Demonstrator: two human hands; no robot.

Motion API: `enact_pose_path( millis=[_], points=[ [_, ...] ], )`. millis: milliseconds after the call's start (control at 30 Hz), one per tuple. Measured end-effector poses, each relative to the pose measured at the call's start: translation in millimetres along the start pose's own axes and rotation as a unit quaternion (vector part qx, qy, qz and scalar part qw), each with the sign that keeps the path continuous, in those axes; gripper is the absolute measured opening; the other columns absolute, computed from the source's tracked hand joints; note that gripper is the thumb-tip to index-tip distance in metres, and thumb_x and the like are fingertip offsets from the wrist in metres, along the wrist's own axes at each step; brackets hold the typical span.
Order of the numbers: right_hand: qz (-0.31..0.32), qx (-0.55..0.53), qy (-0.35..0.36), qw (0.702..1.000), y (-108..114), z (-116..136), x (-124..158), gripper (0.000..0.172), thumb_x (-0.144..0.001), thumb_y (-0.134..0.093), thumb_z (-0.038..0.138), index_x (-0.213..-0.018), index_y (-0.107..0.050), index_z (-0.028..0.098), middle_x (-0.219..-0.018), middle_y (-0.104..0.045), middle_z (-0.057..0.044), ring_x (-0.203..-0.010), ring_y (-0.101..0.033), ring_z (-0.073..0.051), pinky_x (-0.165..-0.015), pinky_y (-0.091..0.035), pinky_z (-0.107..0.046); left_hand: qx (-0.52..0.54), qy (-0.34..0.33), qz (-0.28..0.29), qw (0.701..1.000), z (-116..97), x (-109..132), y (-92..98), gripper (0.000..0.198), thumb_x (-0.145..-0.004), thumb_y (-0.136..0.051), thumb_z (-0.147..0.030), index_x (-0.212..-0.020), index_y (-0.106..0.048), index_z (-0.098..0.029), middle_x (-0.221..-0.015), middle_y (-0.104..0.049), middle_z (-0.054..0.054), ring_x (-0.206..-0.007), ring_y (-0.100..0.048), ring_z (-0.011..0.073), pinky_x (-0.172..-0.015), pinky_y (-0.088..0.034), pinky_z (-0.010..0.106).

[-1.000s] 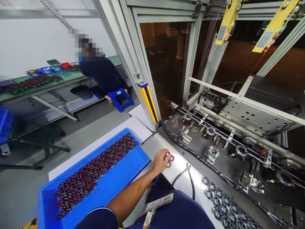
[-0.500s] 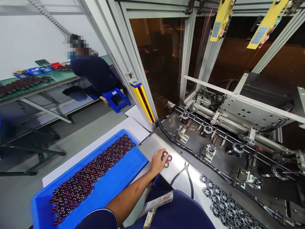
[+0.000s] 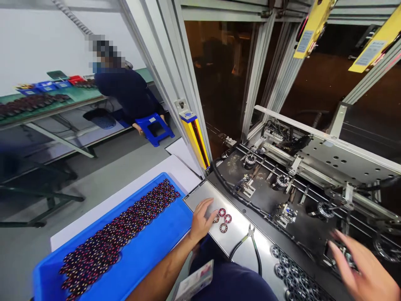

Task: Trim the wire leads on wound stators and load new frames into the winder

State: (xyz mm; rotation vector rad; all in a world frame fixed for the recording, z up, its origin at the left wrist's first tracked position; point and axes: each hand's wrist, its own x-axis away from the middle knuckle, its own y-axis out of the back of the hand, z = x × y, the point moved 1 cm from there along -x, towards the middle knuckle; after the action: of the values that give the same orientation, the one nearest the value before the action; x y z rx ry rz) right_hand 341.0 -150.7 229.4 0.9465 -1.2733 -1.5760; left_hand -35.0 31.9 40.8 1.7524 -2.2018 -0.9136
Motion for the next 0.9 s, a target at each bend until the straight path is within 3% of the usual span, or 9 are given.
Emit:
enact_pose_path(
  millis=[100, 167, 233, 300, 433, 567, 667, 733, 900],
  points=[
    [0.019, -0.024, 0.184, 0.982, -47.2, 37.8, -120.5, 0.032, -0.093, -0.049, 0.036, -0.119, -0.063, 0.025, -0.116, -0.069, -0.009, -0.109, -0.065, -0.024, -0.103, -0.05, -0.043, 0.003, -0.018, -0.011, 1.0, -1.4, -16.9, 16.4, 0.028, -0.093, -0.056, -0.03, -0.119, -0.061, -0.021, -0.119, -0.069, 0.01, -0.113, -0.064, 0.0248, -0.101, -0.053, 0.045],
    [0.081, 0.006, 0.277, 0.958, -82.2, 69.6, -194.6, 0.034, -0.095, -0.044, 0.033, -0.118, -0.064, 0.017, -0.116, -0.069, -0.013, -0.106, -0.065, -0.024, -0.097, -0.052, -0.04, 0.006, -0.032, -0.015, 0.999, -3.8, -27.5, 25.3, 0.027, -0.093, -0.056, -0.027, -0.119, -0.061, -0.022, -0.119, -0.069, 0.009, -0.113, -0.064, 0.0241, -0.1, -0.054, 0.044],
    [0.111, 0.019, 0.314, 0.943, -113.2, 97.8, -248.9, 0.033, -0.092, -0.048, 0.028, -0.117, -0.064, 0.013, -0.113, -0.069, -0.015, -0.102, -0.064, -0.024, -0.094, -0.051, -0.037, 0.003, -0.049, -0.023, 0.999, -7.5, -36.0, 32.7, 0.027, -0.092, -0.057, -0.025, -0.119, -0.062, -0.023, -0.118, -0.07, 0.008, -0.112, -0.065, 0.0238, -0.098, -0.055, 0.043],
    [0.123, 0.026, 0.327, 0.937, -137.1, 117.0, -279.5, 0.03, -0.091, -0.05, 0.026, -0.111, -0.067, 0.013, -0.105, -0.069, -0.015, -0.095, -0.062, -0.023, -0.089, -0.048, -0.036, -0.002, -0.065, -0.031, 0.997, -11.2, -41.3, 37.9, 0.027, -0.091, -0.058, -0.022, -0.118, -0.062, -0.023, -0.116, -0.071, 0.008, -0.109, -0.067, 0.0232, -0.095, -0.056, 0.041],
    [0.134, 0.016, 0.314, 0.94, -160.5, 123.8, -289.7, 0.031, -0.093, -0.044, 0.024, -0.081, -0.07, 0.015, -0.09, -0.066, -0.014, -0.086, -0.055, -0.021, -0.083, -0.042, -0.035, -0.005, -0.075, -0.035, 0.997, -13.3, -45.6, 39.3, 0.025, -0.09, -0.06, -0.019, -0.115, -0.063, -0.022, -0.11, -0.073, 0.006, -0.103, -0.069, 0.021, -0.09, -0.058, 0.036],
    [0.127, -0.016, 0.232, 0.964, -163.7, 106.8, -279.3, 0.032, -0.093, -0.043, 0.027, -0.082, -0.07, 0.014, -0.098, -0.065, -0.014, -0.092, -0.053, -0.022, -0.088, -0.041, -0.036, -0.014, -0.097, -0.028, 0.995, -10.7, -65.0, 24.3, 0.02, -0.091, -0.059, -0.02, -0.111, -0.064, -0.02, -0.104, -0.074, 0.007, -0.098, -0.07, 0.0203, -0.087, -0.059, 0.036],
    [0.128, -0.036, 0.107, 0.985, -164.8, 96.9, -281.6, 0.025, -0.091, -0.048, 0.024, -0.089, -0.071, 0.012, -0.11, -0.064, -0.014, -0.1, -0.056, -0.021, -0.093, -0.044, -0.035, -0.017, -0.126, -0.001, 0.992, -11.9, -107.2, -1.4, 0.02, -0.092, -0.059, -0.025, -0.11, -0.065, -0.018, -0.108, -0.074, 0.009, -0.101, -0.07, 0.0209, -0.09, -0.058, 0.038],
    [0.164, -0.042, 0.018, 0.985, -167.2, 95.8, -290.9, 0.02, -0.089, -0.054, 0.022, -0.089, -0.07, 0.011, -0.101, -0.068, -0.01, -0.093, -0.061, -0.018, -0.086, -0.049, -0.033, -0.019, -0.155, 0.038, 0.987, -16.4, -145.6, -23.8, 0.026, -0.092, -0.061, -0.031, -0.114, -0.064, -0.017, -0.118, -0.071, 0.011, -0.11, -0.067, 0.023, -0.097, -0.055, 0.041],
    [0.279, -0.053, -0.163, 0.945, -177.6, 104.2, -324.9, 0.025, -0.085, -0.067, 0.035, -0.08, -0.065, 0.011, -0.073, -0.066, 0.0, -0.068, -0.062, -0.011, -0.067, -0.054, -0.028, -0.107, -0.237, 0.213, 0.942, -37.1, -221.7, -77.2, 0.047, -0.09, -0.063, -0.032, -0.133, -0.055, -0.015, -0.147, -0.051, 0.013, -0.141, -0.04, 0.031, -0.112, -0.041, 0.05]
  ],
)
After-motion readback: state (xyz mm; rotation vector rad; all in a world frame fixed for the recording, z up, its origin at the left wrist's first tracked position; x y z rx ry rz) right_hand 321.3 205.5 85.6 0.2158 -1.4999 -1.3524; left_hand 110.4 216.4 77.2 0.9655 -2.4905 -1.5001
